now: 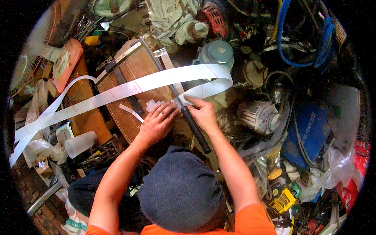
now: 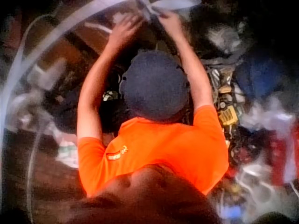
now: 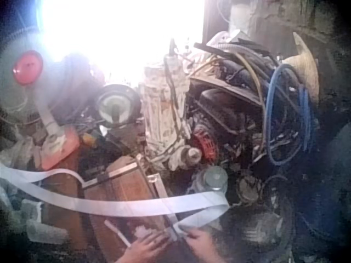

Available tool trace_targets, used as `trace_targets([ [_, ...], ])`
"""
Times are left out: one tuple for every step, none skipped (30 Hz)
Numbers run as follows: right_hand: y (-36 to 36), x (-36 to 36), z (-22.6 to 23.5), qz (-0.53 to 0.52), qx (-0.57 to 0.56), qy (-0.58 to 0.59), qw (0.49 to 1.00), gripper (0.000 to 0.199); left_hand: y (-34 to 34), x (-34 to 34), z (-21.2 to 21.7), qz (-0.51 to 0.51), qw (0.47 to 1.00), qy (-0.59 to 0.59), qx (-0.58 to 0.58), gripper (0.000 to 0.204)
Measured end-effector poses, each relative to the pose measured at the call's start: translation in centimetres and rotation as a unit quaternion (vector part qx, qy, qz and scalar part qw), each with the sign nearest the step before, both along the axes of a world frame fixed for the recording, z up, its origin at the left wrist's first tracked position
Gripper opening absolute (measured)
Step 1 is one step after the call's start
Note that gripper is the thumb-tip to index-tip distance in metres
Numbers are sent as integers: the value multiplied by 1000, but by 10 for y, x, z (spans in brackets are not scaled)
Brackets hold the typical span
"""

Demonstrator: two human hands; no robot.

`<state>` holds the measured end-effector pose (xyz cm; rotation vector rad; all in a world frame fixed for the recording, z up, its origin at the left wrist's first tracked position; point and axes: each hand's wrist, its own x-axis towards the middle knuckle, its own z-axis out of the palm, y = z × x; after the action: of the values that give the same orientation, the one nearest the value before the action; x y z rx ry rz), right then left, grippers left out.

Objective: The person inserts white paper strips into the slots of a motor stator. They then sit on the floor and use a paper cutter to cut a long white tape into smaller pieces. Finally, they return to the stator and continue inserting the cut paper strips into the slots.

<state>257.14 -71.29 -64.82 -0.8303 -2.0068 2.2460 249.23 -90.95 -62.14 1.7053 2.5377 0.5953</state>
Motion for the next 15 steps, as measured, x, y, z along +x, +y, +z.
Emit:
trace_targets([
  [0,0,0,6,14,0,1000,32,0,0,0,0,1000,-1,-2,46],
  [1,1,0,13,28,0,1000,33,0,-1,-1,-2,1000,-2,0,46],
  [1,1,0,19,43,0,999,33,0,-1,-1,-4,1000,-4,1,46],
  [0,2,0,15,32,2,999,34,-1,-1,-1,-6,1000,-5,2,46],
  [0,1,0,11,22,3,1000,34,-1,-1,-1,-5,1000,-7,2,45],
  [-1,1,0,6,12,5,1000,34,-1,0,-1,-5,1000,-9,2,45],
  [-1,2,-1,6,8,4,1000,34,-1,0,-1,-4,1000,-11,1,45],
  [-1,2,-1,5,3,2,1000,34,-1,-1,-1,-3,1000,-11,2,44],
  [-1,1,-1,5,-1,1,1000,34,0,-1,0,-3,1000,-11,2,44],
  [-1,1,-1,4,1,-3,1000,33,0,-1,0,-2,1000,-12,2,43],
  [-1,1,0,3,3,-7,1000,32,0,-1,0,-2,1000,-12,-3,43],
  [-1,1,2,3,5,-8,1000,31,0,-1,0,-1,1000,-9,-8,44],
  [-1,0,5,8,10,-20,1000,31,-1,0,1,1,1000,-6,-13,44],
  [-1,-1,9,13,14,-33,999,31,-1,1,2,1,1000,-3,-11,45],
  [0,-1,11,16,18,-48,999,31,0,1,2,0,1000,-3,-9,46],
])
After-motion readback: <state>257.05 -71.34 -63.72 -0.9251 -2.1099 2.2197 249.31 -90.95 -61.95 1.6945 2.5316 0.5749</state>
